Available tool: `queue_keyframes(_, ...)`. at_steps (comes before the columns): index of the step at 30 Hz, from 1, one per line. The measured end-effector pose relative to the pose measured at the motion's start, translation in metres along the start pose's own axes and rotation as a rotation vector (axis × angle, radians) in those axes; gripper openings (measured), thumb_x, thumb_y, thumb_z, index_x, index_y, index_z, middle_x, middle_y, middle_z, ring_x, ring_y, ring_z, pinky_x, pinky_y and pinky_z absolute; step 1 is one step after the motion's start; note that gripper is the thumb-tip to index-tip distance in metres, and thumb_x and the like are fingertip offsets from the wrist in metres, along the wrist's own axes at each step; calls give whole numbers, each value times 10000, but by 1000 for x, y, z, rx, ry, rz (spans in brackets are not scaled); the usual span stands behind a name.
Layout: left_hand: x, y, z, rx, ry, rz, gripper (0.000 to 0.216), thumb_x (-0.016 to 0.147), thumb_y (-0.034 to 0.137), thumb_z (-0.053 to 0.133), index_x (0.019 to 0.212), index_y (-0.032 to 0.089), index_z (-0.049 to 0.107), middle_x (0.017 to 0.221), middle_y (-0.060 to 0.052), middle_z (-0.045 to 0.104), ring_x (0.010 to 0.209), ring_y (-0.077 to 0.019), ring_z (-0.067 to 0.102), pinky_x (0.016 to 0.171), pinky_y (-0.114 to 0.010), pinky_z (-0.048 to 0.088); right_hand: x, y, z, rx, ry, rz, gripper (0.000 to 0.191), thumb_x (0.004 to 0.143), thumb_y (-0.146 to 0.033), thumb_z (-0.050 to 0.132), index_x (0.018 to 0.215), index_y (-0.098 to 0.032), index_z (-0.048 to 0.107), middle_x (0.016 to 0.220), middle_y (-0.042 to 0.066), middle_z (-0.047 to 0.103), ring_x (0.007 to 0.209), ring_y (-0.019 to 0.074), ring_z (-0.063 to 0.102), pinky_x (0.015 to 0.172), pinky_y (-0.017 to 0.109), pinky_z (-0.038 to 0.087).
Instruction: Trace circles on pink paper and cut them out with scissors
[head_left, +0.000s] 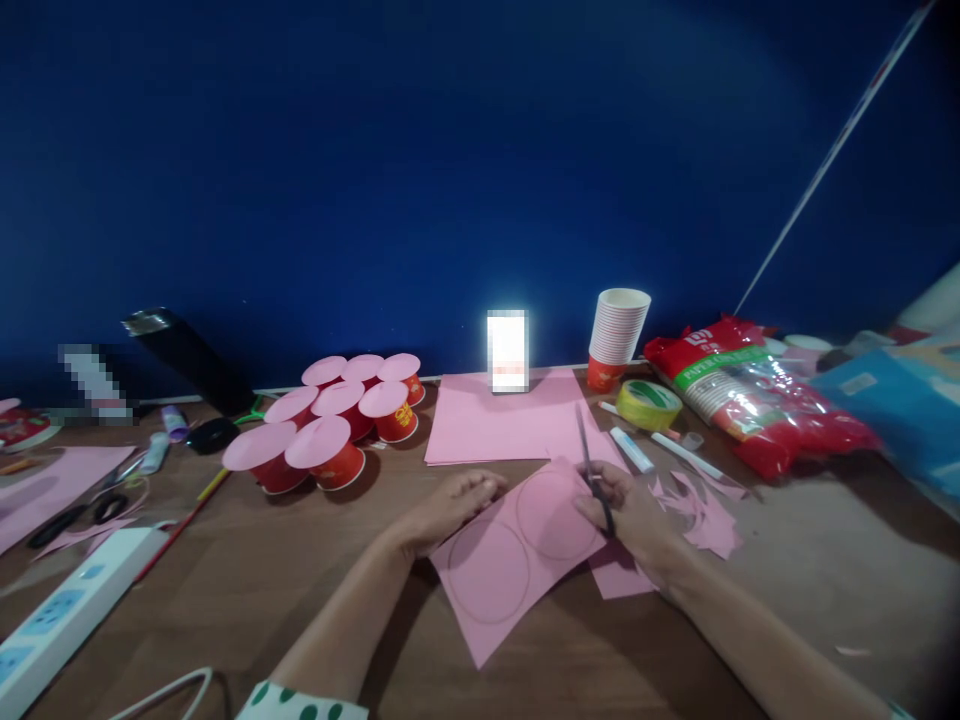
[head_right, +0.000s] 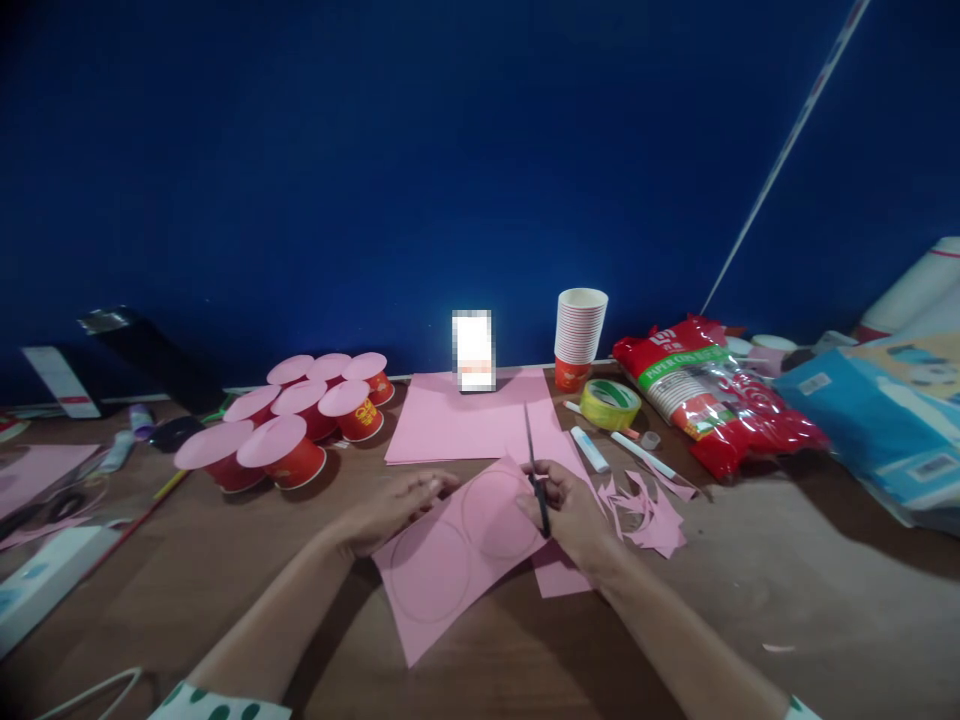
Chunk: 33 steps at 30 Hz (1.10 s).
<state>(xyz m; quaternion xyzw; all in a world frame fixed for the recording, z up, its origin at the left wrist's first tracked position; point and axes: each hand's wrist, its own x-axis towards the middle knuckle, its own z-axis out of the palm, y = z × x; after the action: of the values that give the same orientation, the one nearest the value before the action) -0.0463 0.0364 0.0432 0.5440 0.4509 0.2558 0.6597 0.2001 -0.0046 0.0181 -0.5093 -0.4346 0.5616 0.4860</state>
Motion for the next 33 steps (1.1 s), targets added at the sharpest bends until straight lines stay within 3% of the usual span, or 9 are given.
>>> queue_keyframes(3, 6, -5, -4, -330, 33, -84, 486, 792, 552, 549, 1055, 151, 624, 817, -81, 683, 784, -185, 630, 694, -270, 464, 5, -5, -3, 116, 161, -37, 485, 552, -313, 823, 976, -198, 618, 776, -2, 655, 725, 158, 586, 637, 252, 465)
queue_keyframes(7, 12, -8, -3, -616, 90, -98, 424, 783, 548, 573, 923, 152, 629, 776, -70, 690, 786, -195, 658, 704, -283, 503, 7, -11, -4, 214, 316, -31, 463, 530, -349, 817, 943, -219, 652, 795, -7, 671, 709, 167, 609, 612, 265, 476)
queue_keyframes(9, 12, -9, 2, -652, 128, -82, 349, 765, 489, 634, 884, 162, 632, 749, -47, 692, 754, -176, 663, 707, -270, 513, 6, -13, -4, 225, 353, 11, 429, 550, -347, 801, 939, -237, 654, 785, -16, 678, 668, 162, 615, 569, 260, 471)
queue_keyframes(16, 10, -14, 19, -448, -15, 50, 372, 682, 292, 758, 968, 78, 657, 911, -132, 708, 857, -214, 656, 866, -347, 482, 4, -18, 1, 294, 368, -31, 455, 560, -324, 784, 988, -259, 643, 824, -9, 690, 695, 174, 618, 544, 259, 467)
queue_keyframes(21, 12, -13, 23, -206, 292, 145, 332, 673, 341, 738, 880, 89, 679, 861, -110, 711, 835, -230, 647, 827, -359, 489, 4, -17, 1, 242, 340, -121, 457, 574, -356, 785, 991, -265, 620, 799, -22, 651, 620, 134, 558, 476, 222, 403)
queue_keyframes(25, 13, -9, 17, 74, 621, 432, 229, 702, 317, 690, 829, 127, 702, 842, -68, 707, 828, -220, 638, 804, -312, 479, 8, -11, -2, 232, 454, -140, 432, 629, -374, 770, 1008, -279, 585, 754, -39, 588, 614, 107, 519, 428, 174, 330)
queue_keyframes(27, 14, -10, 10, 175, 666, 469, 199, 703, 306, 682, 799, 134, 712, 794, -48, 702, 805, -215, 636, 775, -286, 474, 8, -10, -2, 204, 493, -165, 420, 655, -381, 758, 1018, -276, 576, 775, -33, 581, 668, 111, 529, 464, 170, 354)
queue_keyframes(29, 18, -14, 4, 162, 681, 364, 215, 689, 325, 691, 745, 118, 712, 712, -43, 691, 733, -214, 638, 697, -275, 480, 6, -10, 0, 168, 463, -209, 427, 664, -380, 755, 1033, -270, 569, 765, -34, 561, 677, 111, 519, 503, 177, 382)
queue_keyframes(33, 26, -23, -4, -118, 692, 275, 351, 659, 346, 721, 890, 83, 701, 792, -74, 710, 754, -199, 644, 692, -281, 491, -4, -9, 5, 46, 176, -218, 470, 719, -387, 712, 1125, -258, 514, 752, -24, 528, 610, 108, 476, 487, 197, 375)
